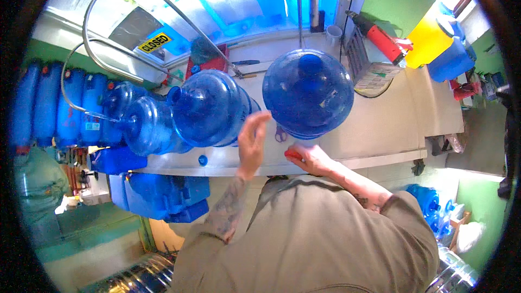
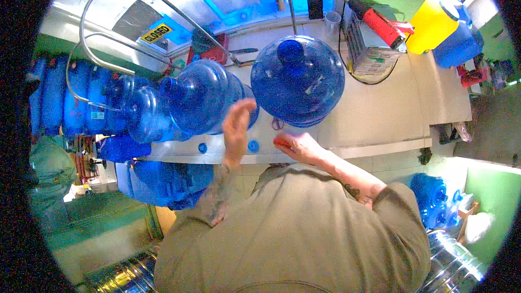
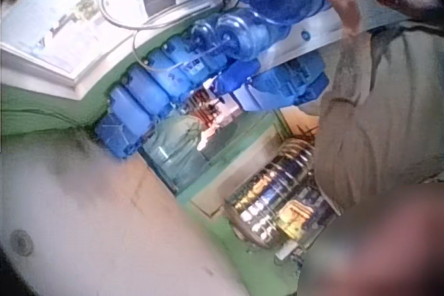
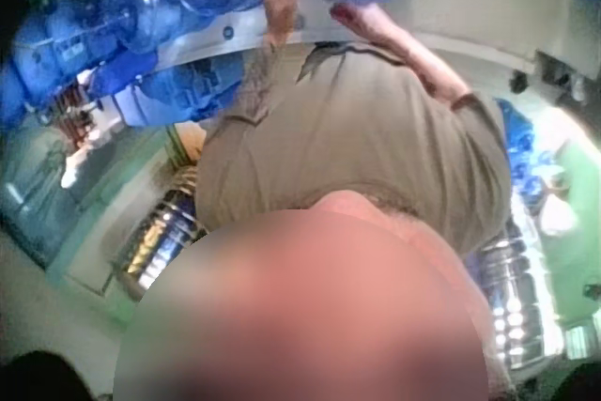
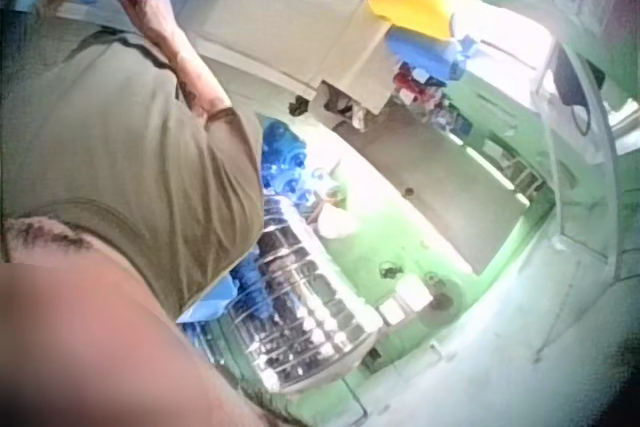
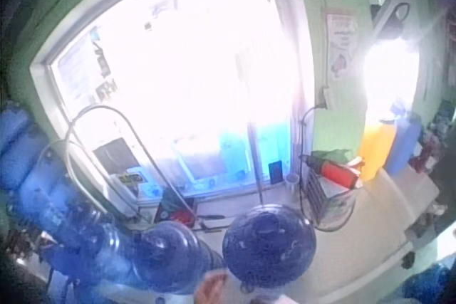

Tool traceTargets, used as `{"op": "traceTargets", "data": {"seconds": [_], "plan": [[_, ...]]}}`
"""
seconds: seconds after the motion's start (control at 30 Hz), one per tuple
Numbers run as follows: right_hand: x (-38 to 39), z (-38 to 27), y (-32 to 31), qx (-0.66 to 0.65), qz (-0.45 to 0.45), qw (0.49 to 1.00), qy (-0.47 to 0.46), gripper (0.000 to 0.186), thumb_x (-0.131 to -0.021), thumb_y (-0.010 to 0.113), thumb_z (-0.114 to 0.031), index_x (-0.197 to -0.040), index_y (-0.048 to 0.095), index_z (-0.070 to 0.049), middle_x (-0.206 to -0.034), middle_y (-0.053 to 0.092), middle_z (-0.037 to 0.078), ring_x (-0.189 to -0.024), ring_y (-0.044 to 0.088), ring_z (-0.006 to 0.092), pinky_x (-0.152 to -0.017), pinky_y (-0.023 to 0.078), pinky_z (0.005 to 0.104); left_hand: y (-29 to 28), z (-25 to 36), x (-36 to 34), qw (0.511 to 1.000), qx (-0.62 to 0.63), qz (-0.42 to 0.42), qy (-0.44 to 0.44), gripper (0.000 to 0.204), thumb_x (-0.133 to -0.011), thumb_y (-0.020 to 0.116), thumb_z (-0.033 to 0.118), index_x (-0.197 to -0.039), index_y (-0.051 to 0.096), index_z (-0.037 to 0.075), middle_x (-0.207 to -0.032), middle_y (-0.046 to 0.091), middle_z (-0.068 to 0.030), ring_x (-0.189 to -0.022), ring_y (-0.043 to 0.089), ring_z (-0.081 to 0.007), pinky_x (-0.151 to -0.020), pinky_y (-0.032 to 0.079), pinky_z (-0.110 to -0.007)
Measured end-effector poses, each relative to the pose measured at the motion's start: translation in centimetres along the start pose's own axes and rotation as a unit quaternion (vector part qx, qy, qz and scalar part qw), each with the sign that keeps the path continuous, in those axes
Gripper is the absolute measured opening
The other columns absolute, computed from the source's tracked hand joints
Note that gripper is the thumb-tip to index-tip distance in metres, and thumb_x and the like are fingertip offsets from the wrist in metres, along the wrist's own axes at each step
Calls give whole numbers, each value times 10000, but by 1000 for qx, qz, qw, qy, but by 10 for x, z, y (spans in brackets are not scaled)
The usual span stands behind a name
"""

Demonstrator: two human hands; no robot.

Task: The person fills large blue water jugs from a dispenser, then caps them and wraps the necks with green shrink-wrap. They use a red heat gun to shrink the wrap around the necks of the jugs.

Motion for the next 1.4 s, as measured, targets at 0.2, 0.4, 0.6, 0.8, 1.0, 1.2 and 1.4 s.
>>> {"op": "traceTargets", "data": {"seconds": [0.2, 0.4, 0.6, 0.8, 1.0, 1.2, 1.4], "plan": [[-84, -102, -180, 73, 386, 900, -190, 217, -984, 570, -201, -1093, 583, -14, -1175, 585, 236, -1123, 550, 416, -998, 434, 455, 82, 75, -125, 994, 85, 7, 70, 323, -1054, 484, 232, -1246, 624, 12, -1138, 659, -65, -1056, 610, -150, -971, 464, -296], [-93, -84, -188, 83, 360, 903, -218, 331, -950, 628, -205, -1228, 550, -43, -1340, 543, 192, -1261, 513, 383, -1065, 411, 439, 115, 56, -146, 984, 141, -100, -42, 302, -1047, 459, 230, -1146, 671, 39, -1032, 669, -40, -895, 635, -129, -776, 533, -259], [-77, -60, -180, 172, 312, 894, -272, 534, -852, 732, -160, -1341, 528, -101, -1420, 525, 129, -1316, 499, 345, -1094, 410, 437, 112, 44, -144, 983, 90, -136, 88, 331, -1069, 420, 253, -1080, 665, 30, -1008, 660, -43, -913, 613, -115, -838, 509, -274], [-80, -53, -169, 179, 374, 860, -297, 520, -825, 764, -178, -1296, 555, -114, -1403, 565, 79, -1292, 536, 311, -1070, 426, 429, 122, 42, -127, 976, 212, -44, 5, 359, -1075, 448, 321, -1089, 662, 33, -928, 633, -9, -854, 572, -83, -781, 491, -242], [-77, -51, -166, 175, 382, 865, -275, 535, -799, 787, -133, -1286, 566, -118, -1387, 579, 85, -1283, 546, 306, -1058, 454, 418, 125, 39, -121, 983, 171, -3, 62, 341, -1072, 457, 305, -1176, 615, 22, -968, 655, -35, -843, 612, -97, -766, 521, -247], [-67, -64, -158, 212, 428, 862, -169, 527, -800, 771, -61, -1284, 564, -84, -1409, 533, 153, -1273, 540, 344, -1072, 439, 433, 96, 34, -55, 991, 69, -28, 112, 411, -1047, 515, 193, -1404, 458, -2, -1295, 587, -134, -1119, 621, -178, -998, 467, -323], [-37, -58, 30, 111, 46, 975, -186, 377, -808, 669, -33, -1181, 629, -72, -1187, 648, 180, -1079, 627, 354, -909, 508, 462, -71, 5, 25, 993, 111, 16, -48, 261, -1041, 501, 130, -1239, 601, -6, -1164, 670, -117, -1060, 646, -180, -958, 505, -327]]}}
Point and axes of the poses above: each hand's wrist, its own x-axis away from the middle knuckle, its own y-axis out of the palm, z = x × y, the point moved 4 cm from there along -x, towards the middle knuckle
